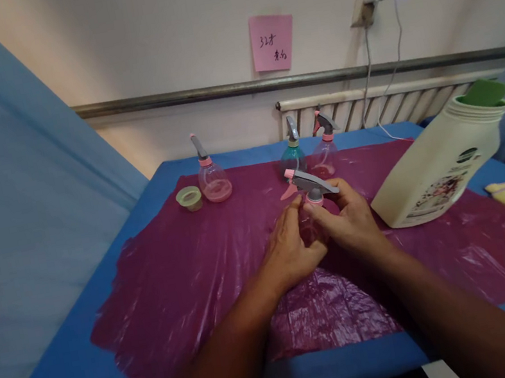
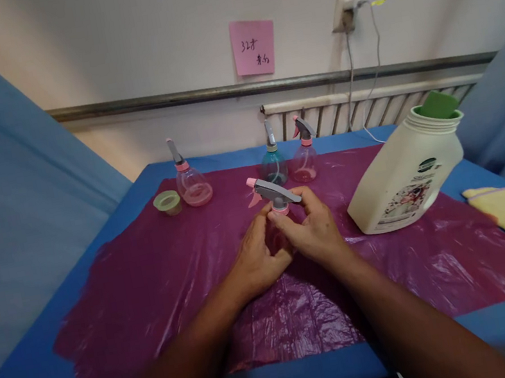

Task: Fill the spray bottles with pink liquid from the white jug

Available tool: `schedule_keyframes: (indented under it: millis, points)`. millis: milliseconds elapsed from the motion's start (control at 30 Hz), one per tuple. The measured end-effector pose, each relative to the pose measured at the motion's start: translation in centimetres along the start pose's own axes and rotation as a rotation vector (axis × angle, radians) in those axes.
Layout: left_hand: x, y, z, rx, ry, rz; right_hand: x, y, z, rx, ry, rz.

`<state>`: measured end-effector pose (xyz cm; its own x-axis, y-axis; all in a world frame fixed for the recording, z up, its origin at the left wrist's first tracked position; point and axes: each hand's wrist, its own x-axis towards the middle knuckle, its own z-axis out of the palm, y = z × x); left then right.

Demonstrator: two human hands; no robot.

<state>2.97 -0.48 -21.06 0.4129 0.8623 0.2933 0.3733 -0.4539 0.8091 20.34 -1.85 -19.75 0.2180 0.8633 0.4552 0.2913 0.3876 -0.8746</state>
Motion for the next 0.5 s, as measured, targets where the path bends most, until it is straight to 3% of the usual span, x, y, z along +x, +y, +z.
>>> schedule_keyframes:
  millis: [167, 367, 500]
  points:
    - [-0.05, 0.57, -0.35, -0.009, -0.029, 0.016, -0.09, -0.41, -0.03, 0.041, -0.105, -0.05]
    - [-0.06, 0.47, -0.33, -0.007, -0.018, 0.002, -0.01, -0.22, 0.0, -0.02, 0.007, -0.013]
    - [0.03, 0.78, -0.45, 0.01, -0.068, 0.035, -0.2, -1.04, -0.34, -0.004, -0.093, -0.069]
